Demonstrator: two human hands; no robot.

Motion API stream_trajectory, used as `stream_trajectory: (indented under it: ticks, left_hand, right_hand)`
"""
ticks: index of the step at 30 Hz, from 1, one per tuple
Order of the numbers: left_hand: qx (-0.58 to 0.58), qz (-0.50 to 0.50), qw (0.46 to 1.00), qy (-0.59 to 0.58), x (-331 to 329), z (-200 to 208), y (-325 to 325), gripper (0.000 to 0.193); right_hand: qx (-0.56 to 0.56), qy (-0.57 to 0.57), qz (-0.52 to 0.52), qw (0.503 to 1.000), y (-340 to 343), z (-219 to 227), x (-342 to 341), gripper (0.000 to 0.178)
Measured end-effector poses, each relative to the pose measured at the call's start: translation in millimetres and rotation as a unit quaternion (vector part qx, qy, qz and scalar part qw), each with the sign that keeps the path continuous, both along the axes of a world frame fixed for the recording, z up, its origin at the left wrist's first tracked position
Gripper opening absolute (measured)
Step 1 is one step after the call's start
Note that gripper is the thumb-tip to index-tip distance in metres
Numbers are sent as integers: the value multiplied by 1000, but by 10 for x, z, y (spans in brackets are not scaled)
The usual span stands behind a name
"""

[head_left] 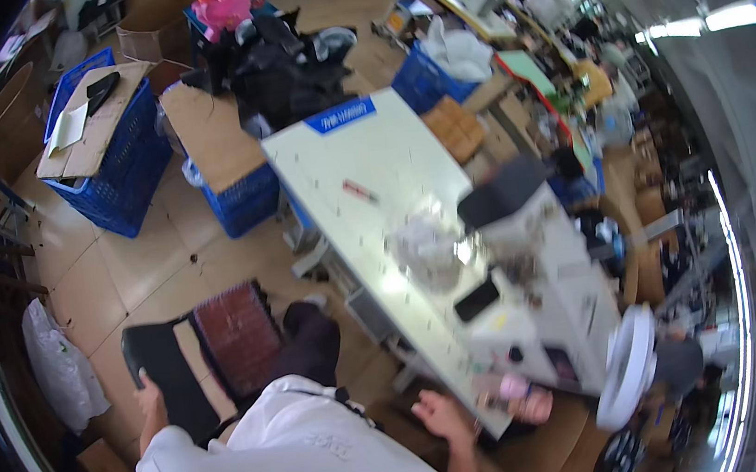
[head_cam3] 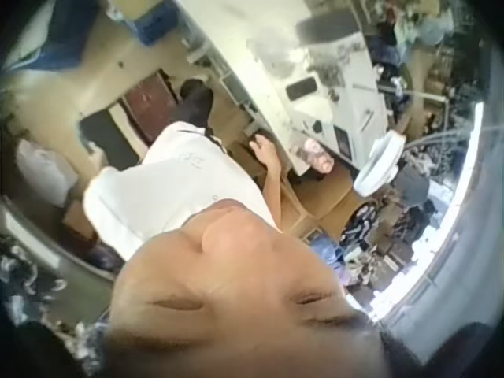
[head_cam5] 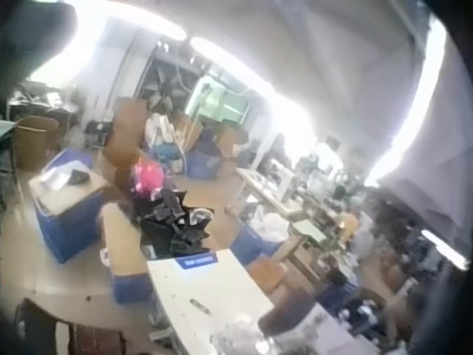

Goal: The person sews shoe components using a sewing machine and trims threads with thread snips.

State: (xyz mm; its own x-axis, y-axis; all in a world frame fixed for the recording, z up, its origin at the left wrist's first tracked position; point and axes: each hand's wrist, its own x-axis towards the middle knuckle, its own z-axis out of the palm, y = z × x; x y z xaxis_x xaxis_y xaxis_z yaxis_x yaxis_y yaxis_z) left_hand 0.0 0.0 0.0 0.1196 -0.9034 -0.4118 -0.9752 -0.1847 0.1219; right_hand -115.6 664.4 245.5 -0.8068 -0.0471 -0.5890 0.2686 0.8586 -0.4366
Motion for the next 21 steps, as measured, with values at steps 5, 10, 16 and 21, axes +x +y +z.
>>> stream_trajectory:
  ticks: [5,10,16,21]
  left_hand:
    - [-27,21,997,-72,-118,70,591,80]
    - [53,-162,974,-152,-755,37,693,74]
    - [201,-461,841,-199,-1615,-540,857,66]
    - [277,-666,659,-214,-2313,-1346,709,59]
  right_hand:
    - [92,-16,89,992,44,-254,-1058,45]
    - [-185,17,-130,974,-178,-176,-1915,40]
    - [-186,17,-83,979,43,-423,-2342,39]
    - [-219,105,-58,968,-260,-428,-2710,30]
